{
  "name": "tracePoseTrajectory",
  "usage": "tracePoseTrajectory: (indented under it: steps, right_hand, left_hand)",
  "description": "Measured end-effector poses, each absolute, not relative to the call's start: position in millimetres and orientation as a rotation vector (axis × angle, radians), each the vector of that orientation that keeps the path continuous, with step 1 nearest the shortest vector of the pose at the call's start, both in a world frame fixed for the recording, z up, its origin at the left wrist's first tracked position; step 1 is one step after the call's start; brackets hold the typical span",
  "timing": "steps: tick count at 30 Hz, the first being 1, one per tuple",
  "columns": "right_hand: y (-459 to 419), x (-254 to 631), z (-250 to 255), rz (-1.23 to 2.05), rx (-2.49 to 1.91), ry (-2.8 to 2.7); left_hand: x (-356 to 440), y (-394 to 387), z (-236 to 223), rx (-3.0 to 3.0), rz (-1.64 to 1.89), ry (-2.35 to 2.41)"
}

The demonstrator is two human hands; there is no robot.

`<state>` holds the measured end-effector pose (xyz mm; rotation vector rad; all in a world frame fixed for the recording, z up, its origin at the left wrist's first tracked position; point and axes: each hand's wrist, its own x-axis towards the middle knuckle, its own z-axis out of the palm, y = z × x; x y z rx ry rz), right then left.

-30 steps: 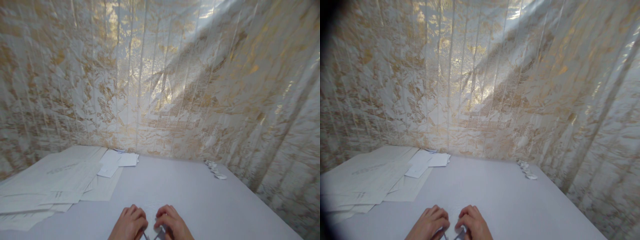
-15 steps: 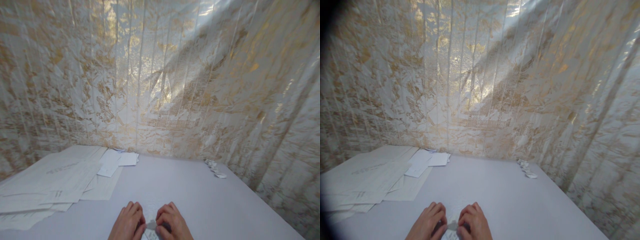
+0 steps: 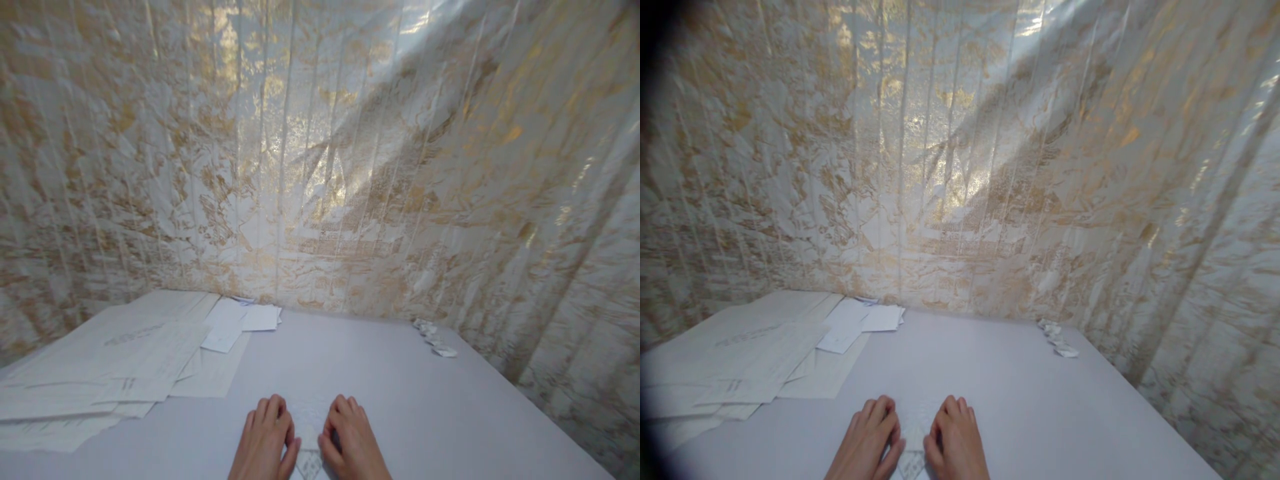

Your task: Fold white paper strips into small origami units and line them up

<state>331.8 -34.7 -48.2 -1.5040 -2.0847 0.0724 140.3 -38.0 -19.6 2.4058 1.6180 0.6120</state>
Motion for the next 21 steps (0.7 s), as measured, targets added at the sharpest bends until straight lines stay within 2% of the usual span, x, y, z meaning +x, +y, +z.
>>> tracePoseTrajectory:
  steps: [21]
  right_hand:
    - [-42,342,-21,0.714,-1.38,-2.027]
  left_hand:
    - [140,-39,-8,2.314,0.64,1.593]
